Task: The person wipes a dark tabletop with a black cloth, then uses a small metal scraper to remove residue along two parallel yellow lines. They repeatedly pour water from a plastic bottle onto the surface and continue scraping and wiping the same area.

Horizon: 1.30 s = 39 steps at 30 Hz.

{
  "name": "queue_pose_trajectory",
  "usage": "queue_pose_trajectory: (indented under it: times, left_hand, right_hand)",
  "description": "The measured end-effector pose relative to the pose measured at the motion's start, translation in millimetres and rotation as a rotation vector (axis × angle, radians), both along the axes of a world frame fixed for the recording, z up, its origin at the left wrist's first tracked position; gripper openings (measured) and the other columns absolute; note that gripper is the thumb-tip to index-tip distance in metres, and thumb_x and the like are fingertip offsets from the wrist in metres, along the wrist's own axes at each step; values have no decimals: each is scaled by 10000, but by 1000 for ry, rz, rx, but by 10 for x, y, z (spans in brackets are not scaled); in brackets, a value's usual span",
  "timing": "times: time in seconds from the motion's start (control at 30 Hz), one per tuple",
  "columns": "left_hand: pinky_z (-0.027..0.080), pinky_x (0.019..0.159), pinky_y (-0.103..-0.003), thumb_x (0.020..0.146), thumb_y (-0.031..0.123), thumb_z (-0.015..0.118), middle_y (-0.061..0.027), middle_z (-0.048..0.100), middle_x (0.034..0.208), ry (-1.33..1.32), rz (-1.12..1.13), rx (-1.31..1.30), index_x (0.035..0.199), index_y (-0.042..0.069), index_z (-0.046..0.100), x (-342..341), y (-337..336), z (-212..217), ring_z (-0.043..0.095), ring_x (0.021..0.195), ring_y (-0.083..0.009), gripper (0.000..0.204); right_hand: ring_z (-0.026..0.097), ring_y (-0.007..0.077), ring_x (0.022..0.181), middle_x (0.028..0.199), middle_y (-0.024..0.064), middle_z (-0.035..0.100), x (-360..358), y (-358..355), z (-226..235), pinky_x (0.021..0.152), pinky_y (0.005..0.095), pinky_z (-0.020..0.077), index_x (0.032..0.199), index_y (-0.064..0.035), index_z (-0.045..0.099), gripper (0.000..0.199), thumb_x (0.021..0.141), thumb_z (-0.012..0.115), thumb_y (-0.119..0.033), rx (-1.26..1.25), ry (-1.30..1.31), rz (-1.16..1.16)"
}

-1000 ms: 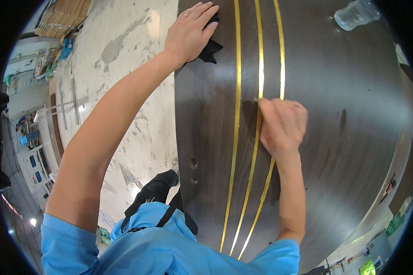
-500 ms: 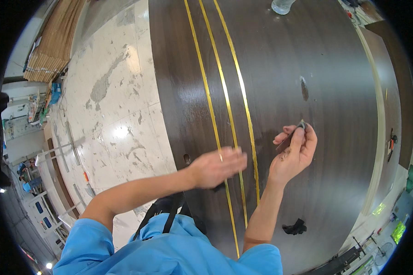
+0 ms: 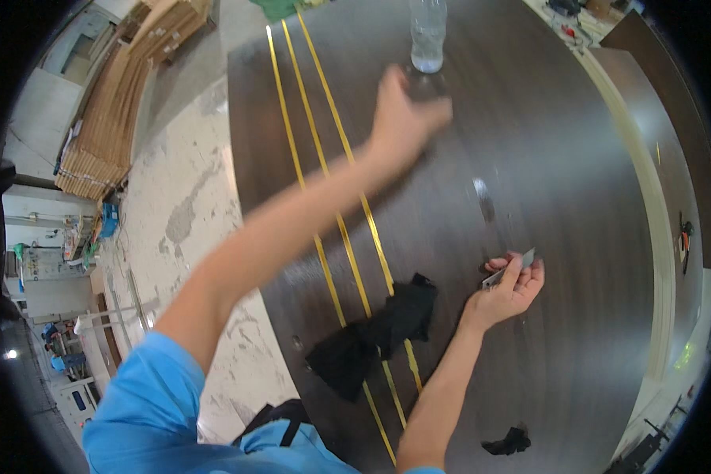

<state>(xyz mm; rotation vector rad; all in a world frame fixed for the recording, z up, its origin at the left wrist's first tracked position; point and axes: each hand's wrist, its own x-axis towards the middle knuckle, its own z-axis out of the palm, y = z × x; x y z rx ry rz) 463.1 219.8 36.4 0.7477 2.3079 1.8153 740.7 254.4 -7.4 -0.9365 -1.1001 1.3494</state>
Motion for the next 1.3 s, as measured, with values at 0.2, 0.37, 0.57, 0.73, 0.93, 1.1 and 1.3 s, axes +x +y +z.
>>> queue_pose_trajectory:
  times: [0.2,0.37,0.57,0.73,0.93,1.1,1.3]
  left_hand:
    - [600,1008,-484,902,80,909,-165,708,1372,-149,-162,239,1394,16,611,-1290,925,107,723,1171,-295,579]
    - [561,1098,-447,892,254,938,-163,648,1442,-148,-453,60,1558,-11,496,-792,48,316,676,1283,-276,842]
    - [521,1157,-442,933,338,902,-88,665,1416,-729,-472,-166,1617,48,518,832,-2374,387,638,1325,-224,836]
    - [616,893,-364,1002,394,841,-81,725,1153,-1086,-219,-337,1406,29,640,1796,-3250,305,732,983,-184,580]
    - [611,682,-356,1047,519,764,-100,715,1011,-1215,-129,-190,1207,11,672,1811,-3173,259,738,801,-202,540]
    - [633,705,-389,1059,582,724,-107,728,959,-1263,-88,-155,1216,13,678,1725,-3123,381,745,783,-217,592]
    - [659,844,-433,1064,542,731,-116,741,1077,-1295,-77,-96,1337,38,636,1774,-3212,316,776,914,-255,580]
  right_hand:
    - [691,148,729,1066,172,752,-11,-15,-162,644,290,574,1484,86,469,411,1134,623,-64,122,-179,-17]
    - [696,144,721,1053,175,756,-5,-32,-102,640,272,571,1471,100,483,406,1135,626,-76,67,-172,0]
    - [689,138,734,1048,168,757,28,-5,-155,654,287,583,1449,106,516,372,1140,620,-73,37,-85,52]
    - [691,135,740,1052,160,760,31,7,-185,663,272,566,1447,104,524,361,1143,615,-68,58,-81,68]
    - [698,131,752,1039,142,763,67,43,-244,675,269,567,1446,105,530,359,1142,618,-66,88,-108,116]
    - [710,135,765,1055,139,769,69,66,-292,689,267,577,1445,94,535,352,1147,616,-74,97,-130,143]
    - [729,143,829,1073,147,769,29,-9,-189,748,276,606,1401,82,593,315,1146,641,-98,131,-196,149]
